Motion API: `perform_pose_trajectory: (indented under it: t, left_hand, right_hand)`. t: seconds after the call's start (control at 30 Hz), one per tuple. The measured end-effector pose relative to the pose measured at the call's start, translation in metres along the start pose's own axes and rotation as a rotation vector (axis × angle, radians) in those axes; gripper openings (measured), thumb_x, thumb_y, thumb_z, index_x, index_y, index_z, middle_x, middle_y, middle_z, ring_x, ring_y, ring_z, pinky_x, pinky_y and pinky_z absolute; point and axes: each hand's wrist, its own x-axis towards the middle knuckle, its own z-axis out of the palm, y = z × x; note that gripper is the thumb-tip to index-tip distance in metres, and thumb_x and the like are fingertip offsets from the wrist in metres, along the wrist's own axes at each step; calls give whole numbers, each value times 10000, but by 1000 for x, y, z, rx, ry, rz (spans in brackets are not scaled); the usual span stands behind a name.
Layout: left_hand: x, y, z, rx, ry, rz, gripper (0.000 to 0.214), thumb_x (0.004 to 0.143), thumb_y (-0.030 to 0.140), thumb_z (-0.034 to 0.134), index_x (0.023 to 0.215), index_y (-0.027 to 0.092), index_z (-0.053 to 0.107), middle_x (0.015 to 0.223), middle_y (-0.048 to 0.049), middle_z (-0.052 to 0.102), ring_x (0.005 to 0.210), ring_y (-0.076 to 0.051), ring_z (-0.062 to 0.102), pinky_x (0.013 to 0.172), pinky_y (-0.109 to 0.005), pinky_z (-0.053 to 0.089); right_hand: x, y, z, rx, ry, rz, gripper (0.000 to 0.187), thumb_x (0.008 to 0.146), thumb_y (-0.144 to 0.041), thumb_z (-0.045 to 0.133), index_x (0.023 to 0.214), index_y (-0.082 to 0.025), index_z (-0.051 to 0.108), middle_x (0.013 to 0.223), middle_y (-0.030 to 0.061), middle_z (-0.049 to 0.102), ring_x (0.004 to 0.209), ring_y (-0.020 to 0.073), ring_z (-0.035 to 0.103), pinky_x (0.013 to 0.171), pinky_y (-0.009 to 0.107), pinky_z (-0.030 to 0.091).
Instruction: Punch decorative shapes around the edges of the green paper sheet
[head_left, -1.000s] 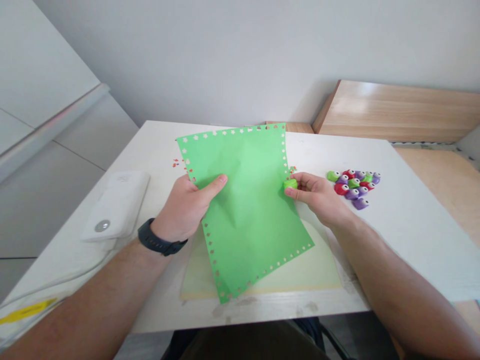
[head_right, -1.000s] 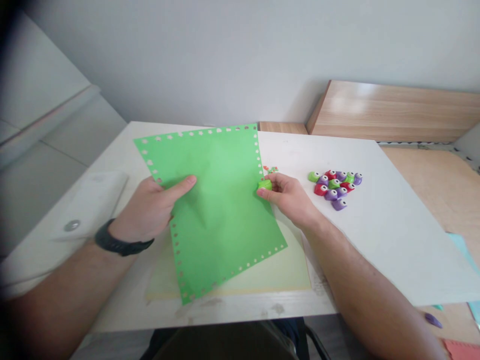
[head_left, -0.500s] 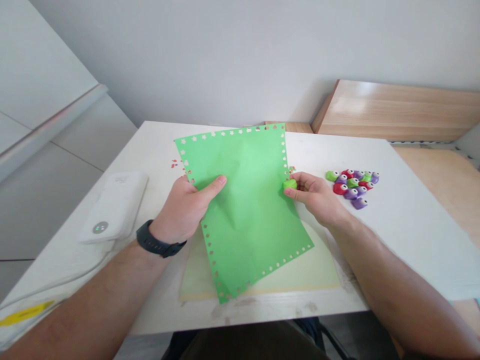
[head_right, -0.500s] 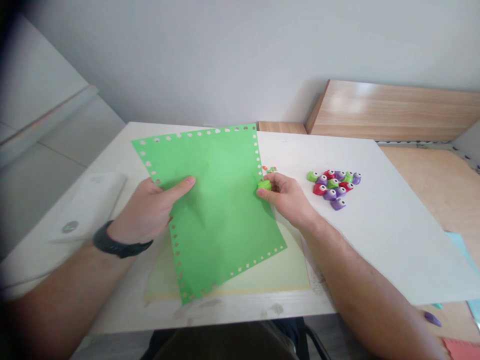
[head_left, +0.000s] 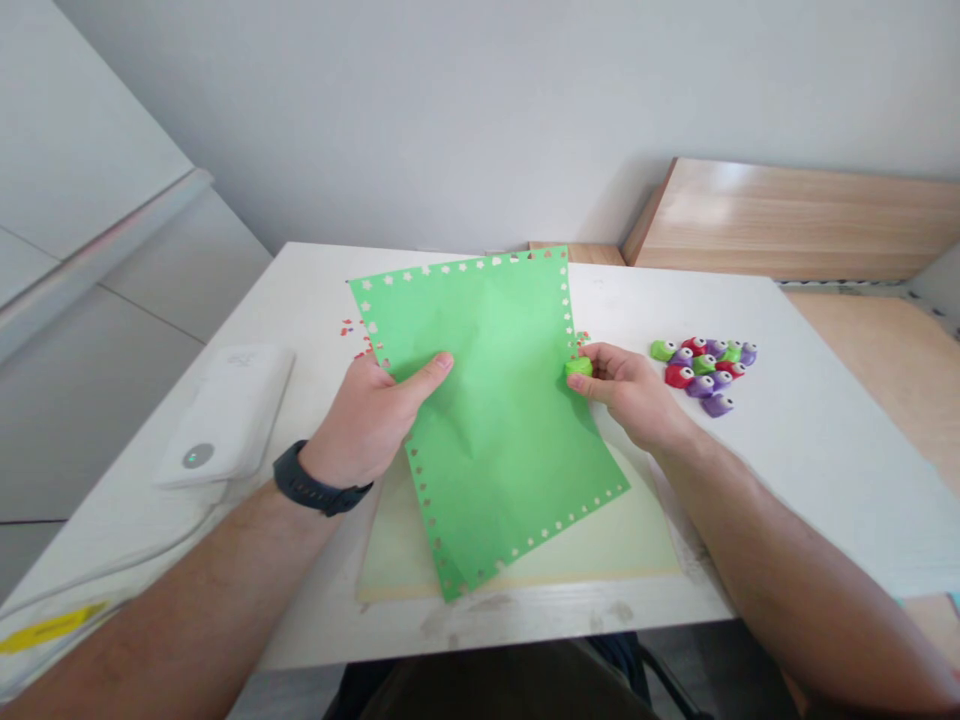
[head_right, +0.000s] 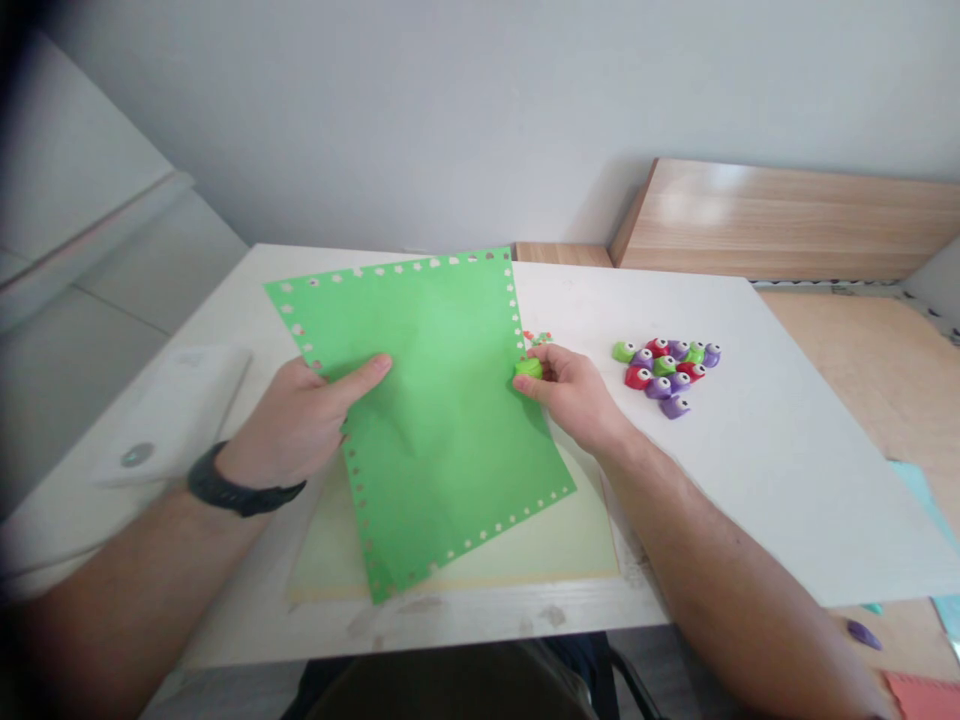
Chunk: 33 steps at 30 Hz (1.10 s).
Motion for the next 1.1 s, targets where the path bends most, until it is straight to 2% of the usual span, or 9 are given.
perform_pose_trajectory:
  t: [0.33,0.57,0.73,0.83,1.1]
  left_hand:
    - [0,2,4,41,50,7,572,760,484,898,1274,274,762,1351,-53,743,1367,-362,618,1148,-531,536]
    - [0,-1,2,35,39,2,467,786,428,889,1222,290,793,1323,-29,757,1393,-384,592,1171,-570,517]
    - [1,-1,4,41,71,0,480,764,419,901,1214,290,798,1315,-23,761,1349,-387,629,1129,-549,560]
    - [3,-2,3,40,76,12,453,799,428,873,1222,288,791,1302,-21,767,1367,-373,617,1147,-547,543]
    - [4,-5,-1,23,78,17,463,806,422,872,1232,265,782,1302,-29,768,1353,-344,631,1161,-496,534]
  right_hand:
    - [2,0,1,-22,12,-3,336,744,-379,855,985,-214,688,833,-17,660,754,168,554,729,330,410]
    - [5,4,0,-36,21,-15,317,747,-356,846,979,-212,686,832,-17,664,745,164,556,717,324,415]
    - [7,9,-1,-68,22,-35,315,744,-349,852,974,-215,683,850,-14,673,756,166,573,727,324,442]
    - [8,11,-2,-82,21,-70,328,776,-378,842,1020,-221,690,902,-5,687,787,170,593,759,331,467]
    - [3,2,-8,-94,3,-103,331,829,-383,809,1094,-217,701,899,-5,676,796,164,591,764,328,467]
